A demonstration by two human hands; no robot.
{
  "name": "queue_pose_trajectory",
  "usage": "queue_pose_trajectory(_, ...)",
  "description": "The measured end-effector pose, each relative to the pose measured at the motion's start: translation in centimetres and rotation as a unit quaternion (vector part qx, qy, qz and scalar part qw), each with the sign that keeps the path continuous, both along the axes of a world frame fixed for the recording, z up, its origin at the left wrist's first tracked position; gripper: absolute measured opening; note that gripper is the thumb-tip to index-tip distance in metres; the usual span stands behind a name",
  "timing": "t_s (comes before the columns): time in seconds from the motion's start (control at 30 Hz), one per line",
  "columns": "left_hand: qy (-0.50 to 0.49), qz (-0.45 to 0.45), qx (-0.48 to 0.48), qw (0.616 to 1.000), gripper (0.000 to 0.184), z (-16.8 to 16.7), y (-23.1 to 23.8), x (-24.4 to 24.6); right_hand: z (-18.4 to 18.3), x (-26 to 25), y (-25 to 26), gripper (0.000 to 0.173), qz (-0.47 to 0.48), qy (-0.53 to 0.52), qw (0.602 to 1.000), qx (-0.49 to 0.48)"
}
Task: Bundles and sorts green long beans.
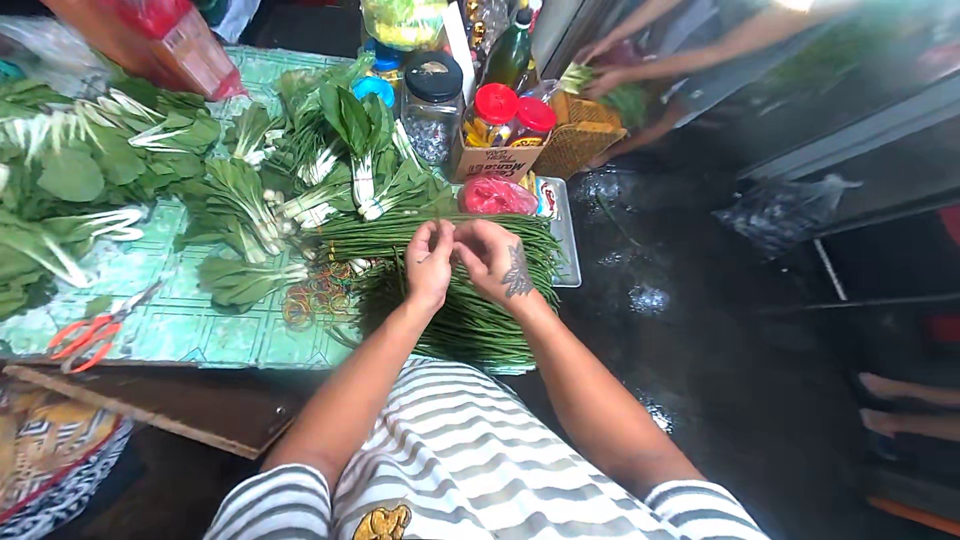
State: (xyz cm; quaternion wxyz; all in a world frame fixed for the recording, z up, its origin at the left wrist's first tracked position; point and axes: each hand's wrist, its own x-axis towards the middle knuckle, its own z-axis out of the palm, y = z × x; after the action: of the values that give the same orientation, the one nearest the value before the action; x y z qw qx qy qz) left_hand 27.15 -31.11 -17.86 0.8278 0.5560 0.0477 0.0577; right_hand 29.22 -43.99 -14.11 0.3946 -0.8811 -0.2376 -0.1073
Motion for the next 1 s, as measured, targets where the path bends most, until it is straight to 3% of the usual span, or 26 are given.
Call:
queue_pose_trajectory(0.2, -0.098, -0.077, 0.203, 0.971, 0.029, 5.0, 3.6, -0.5, 6.0, 0.3, -3.2, 0.020, 0.010, -0.114, 0.993, -0.008)
queue_pose_trajectory(0.33, -0.160, -0.056, 0.332, 0.928, 0.028, 8.1, 4.5, -1.1, 9.5, -0.3, -3.0, 0.019, 0.043, -0.205, 0.978, -0.024)
queue_pose_trajectory(0.57, -0.229, -0.019, 0.394, 0.890, 0.020, 10.3, 4.2, -2.0, 9.5, 0.0, -2.8, 0.019, 0.043, -0.358, 0.923, -0.136)
queue_pose_trajectory(0.8, -0.237, -0.058, 0.413, 0.877, 0.019, 10.3, 4.5, -2.0, 9.9, -0.1, -3.1, 0.014, 0.088, -0.426, 0.880, -0.189)
queue_pose_trajectory(0.9, -0.239, -0.057, 0.427, 0.870, 0.019, 10.2, 4.1, -1.8, 9.6, 0.2, -2.6, 0.017, 0.074, -0.380, 0.907, -0.165)
queue_pose_trajectory(1.0, -0.247, -0.031, 0.475, 0.844, 0.020, 9.9, 3.7, -1.6, 7.1, 0.9, -1.7, 0.016, 0.037, -0.209, 0.977, -0.009)
